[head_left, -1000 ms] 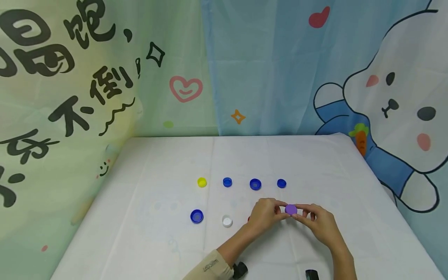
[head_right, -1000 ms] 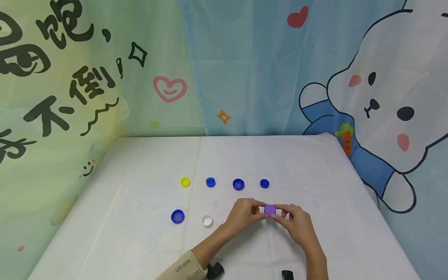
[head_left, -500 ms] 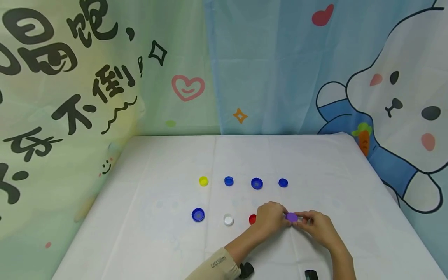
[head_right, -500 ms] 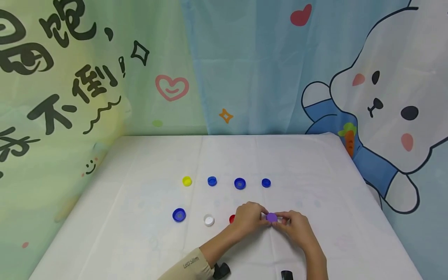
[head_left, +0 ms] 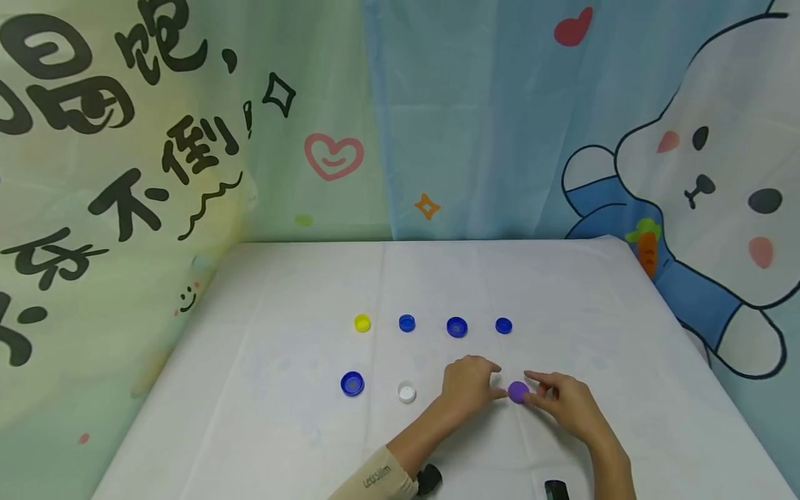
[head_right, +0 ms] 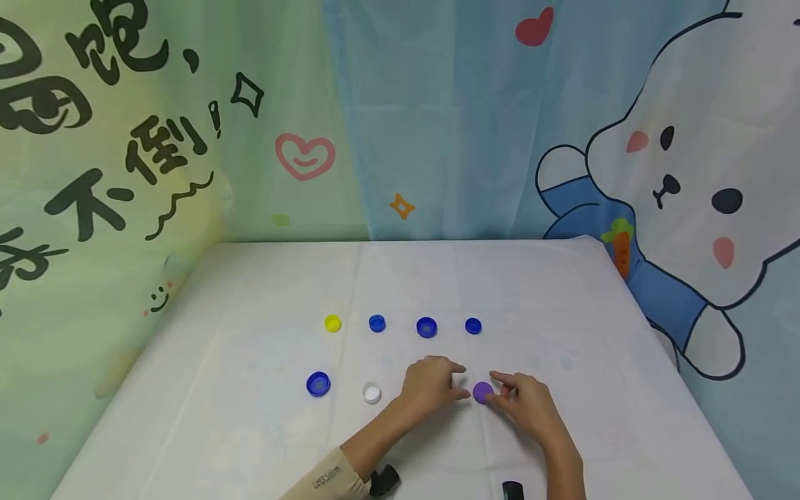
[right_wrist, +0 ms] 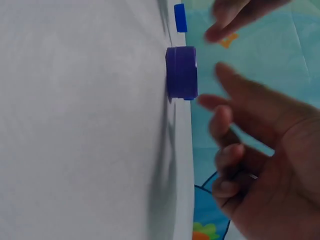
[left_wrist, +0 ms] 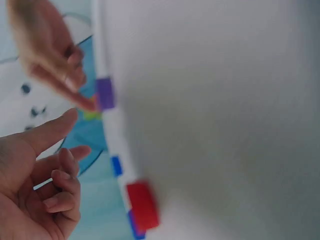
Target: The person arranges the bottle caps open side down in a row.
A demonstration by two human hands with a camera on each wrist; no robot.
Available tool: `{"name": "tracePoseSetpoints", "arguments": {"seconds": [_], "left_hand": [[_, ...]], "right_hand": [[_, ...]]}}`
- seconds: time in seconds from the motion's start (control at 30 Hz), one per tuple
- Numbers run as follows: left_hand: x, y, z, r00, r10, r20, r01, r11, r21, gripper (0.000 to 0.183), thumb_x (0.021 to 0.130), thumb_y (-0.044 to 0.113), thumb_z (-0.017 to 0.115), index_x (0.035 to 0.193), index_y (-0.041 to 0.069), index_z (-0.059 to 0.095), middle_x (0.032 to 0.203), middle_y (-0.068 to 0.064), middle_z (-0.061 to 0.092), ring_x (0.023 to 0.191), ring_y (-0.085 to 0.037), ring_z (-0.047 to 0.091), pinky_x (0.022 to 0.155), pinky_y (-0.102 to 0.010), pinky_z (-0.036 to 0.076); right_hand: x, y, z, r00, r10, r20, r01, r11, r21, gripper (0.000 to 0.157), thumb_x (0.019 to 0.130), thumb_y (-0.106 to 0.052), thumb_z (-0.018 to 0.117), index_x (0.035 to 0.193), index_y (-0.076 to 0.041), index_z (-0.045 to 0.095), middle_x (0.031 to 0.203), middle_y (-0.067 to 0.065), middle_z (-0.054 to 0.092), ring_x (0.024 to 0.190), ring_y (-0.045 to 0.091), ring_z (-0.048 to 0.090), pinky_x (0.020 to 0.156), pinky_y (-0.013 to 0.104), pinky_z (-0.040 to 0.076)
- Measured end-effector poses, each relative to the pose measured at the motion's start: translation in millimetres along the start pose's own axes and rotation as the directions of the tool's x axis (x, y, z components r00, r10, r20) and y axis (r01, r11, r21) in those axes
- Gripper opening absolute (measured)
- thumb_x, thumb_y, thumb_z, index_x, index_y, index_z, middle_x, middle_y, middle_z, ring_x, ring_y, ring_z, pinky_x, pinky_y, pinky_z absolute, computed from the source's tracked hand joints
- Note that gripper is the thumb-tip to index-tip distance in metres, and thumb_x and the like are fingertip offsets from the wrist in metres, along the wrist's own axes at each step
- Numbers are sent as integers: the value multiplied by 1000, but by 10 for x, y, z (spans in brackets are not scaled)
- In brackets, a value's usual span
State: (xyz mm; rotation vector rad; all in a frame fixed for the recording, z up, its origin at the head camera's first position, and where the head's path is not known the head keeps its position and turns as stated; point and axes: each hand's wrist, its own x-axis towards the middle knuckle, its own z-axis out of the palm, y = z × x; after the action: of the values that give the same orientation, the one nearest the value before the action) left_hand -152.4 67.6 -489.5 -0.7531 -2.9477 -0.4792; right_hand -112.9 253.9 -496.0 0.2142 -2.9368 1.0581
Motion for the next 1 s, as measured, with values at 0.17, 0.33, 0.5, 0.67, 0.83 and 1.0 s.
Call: {"name": "tracePoseSetpoints", "arguments": {"seconds": [0.17, 0.33, 0.5, 0.67, 0.83, 1.0], "left_hand": [[-56, -245, -291, 999, -35, -41, 30, 991, -132, 37, 73, 39, 77, 104, 19, 72, 59, 12, 56, 54, 0, 46, 45, -16, 35], [-139, -438, -514, 999, -39, -1, 38, 981, -190, 36, 75, 33, 76, 106, 16, 71, 57, 11, 49, 53, -1, 42, 45, -15, 34], [-227, -573, -517, 999, -25, 46, 33, 982, -187, 33, 74, 31, 77, 103, 15, 72, 56, 11, 47, 52, -1, 41, 45, -16, 33], [-328, -660, -397, 995, -30, 96, 49, 979, -200, 35, 72, 30, 79, 102, 15, 72, 57, 10, 48, 53, -3, 41, 46, -17, 33], [-395, -696, -285, 994, -44, 103, 61, 985, -161, 34, 69, 30, 82, 98, 15, 73, 59, 9, 50, 57, -4, 43, 49, -18, 36], [-400, -705, -205, 995, -42, 95, 54, 990, -131, 29, 68, 32, 82, 91, 16, 75, 63, 9, 54, 58, -5, 42, 50, -19, 36]], "right_hand": [[59, -176, -3, 998, -28, -62, 30, 999, 32, 37, 79, -23, 73, 111, -6, 67, 70, -8, 48, 61, 7, 39, 52, 23, 34], [155, -395, 97, 998, -36, -45, 39, 997, 70, 36, 80, -29, 72, 111, -11, 68, 71, -7, 47, 65, 10, 41, 54, 23, 35], [220, -530, 285, 996, -92, 15, 90, 993, 78, 36, 76, -22, 76, 109, -10, 69, 68, -9, 46, 62, 10, 40, 54, 23, 34], [261, -577, 468, 986, -130, 107, 122, 989, 81, 39, 74, -18, 78, 109, -6, 68, 65, -11, 45, 65, 10, 42, 60, 24, 35], [267, -564, 571, 978, -145, 150, 133, 987, 90, 39, 72, -15, 78, 108, -5, 68, 65, -11, 46, 68, 11, 45, 64, 25, 36], [265, -552, 617, 974, -164, 155, 147, 982, 117, 36, 72, -14, 78, 105, -5, 68, 65, -10, 47, 66, 11, 45, 64, 26, 36]]}}
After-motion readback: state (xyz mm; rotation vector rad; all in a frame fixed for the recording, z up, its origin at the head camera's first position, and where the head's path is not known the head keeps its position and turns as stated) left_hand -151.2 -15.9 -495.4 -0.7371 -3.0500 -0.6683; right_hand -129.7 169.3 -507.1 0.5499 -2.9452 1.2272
